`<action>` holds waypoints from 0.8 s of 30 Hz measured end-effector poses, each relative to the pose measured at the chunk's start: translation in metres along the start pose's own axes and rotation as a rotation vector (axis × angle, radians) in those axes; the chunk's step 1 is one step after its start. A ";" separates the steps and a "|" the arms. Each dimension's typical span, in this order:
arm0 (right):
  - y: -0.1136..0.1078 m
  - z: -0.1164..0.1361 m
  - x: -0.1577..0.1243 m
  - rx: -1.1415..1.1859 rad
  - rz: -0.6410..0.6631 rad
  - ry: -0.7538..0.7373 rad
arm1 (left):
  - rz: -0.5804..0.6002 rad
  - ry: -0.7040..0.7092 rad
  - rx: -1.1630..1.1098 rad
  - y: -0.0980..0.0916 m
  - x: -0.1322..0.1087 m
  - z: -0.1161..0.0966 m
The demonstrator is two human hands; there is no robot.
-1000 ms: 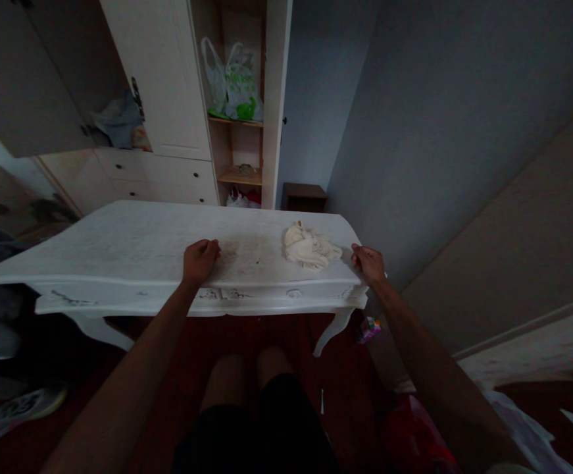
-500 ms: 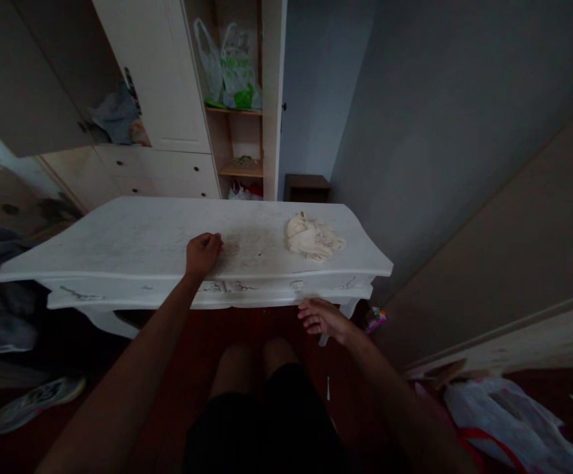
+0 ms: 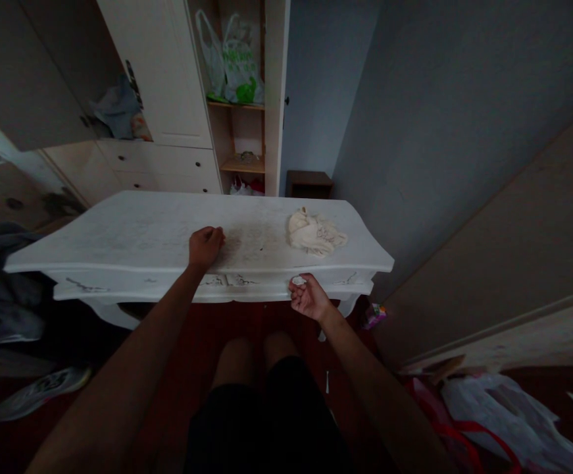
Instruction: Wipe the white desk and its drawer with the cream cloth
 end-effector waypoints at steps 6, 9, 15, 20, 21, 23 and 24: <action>0.002 -0.002 -0.004 -0.003 -0.022 -0.036 | 0.045 0.029 0.021 0.003 0.002 0.000; -0.001 -0.006 -0.009 -0.007 -0.041 -0.054 | 0.048 0.015 -0.005 0.002 0.002 0.000; -0.011 -0.023 -0.027 0.007 -0.082 -0.062 | 0.049 -0.014 -0.015 0.002 0.002 -0.001; -0.026 -0.046 -0.050 -0.026 -0.129 -0.079 | 0.031 -0.003 0.011 0.002 0.002 0.002; -0.030 -0.051 -0.054 -0.030 -0.145 -0.088 | 0.028 0.003 0.008 0.002 0.002 0.002; -0.038 -0.062 -0.064 -0.034 -0.172 -0.109 | 0.026 0.015 -0.002 0.002 0.001 0.002; -0.042 -0.068 -0.069 -0.037 -0.182 -0.120 | 0.025 0.015 -0.003 0.002 0.001 0.002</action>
Point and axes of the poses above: each hand's wrist, its own x-axis towards the middle knuckle, its own y-axis out of the palm, z = x × y, the point moved 7 cm from there along x, towards the middle knuckle, and after that the axes turned 15 degrees about -z, right-handed, at the moved point
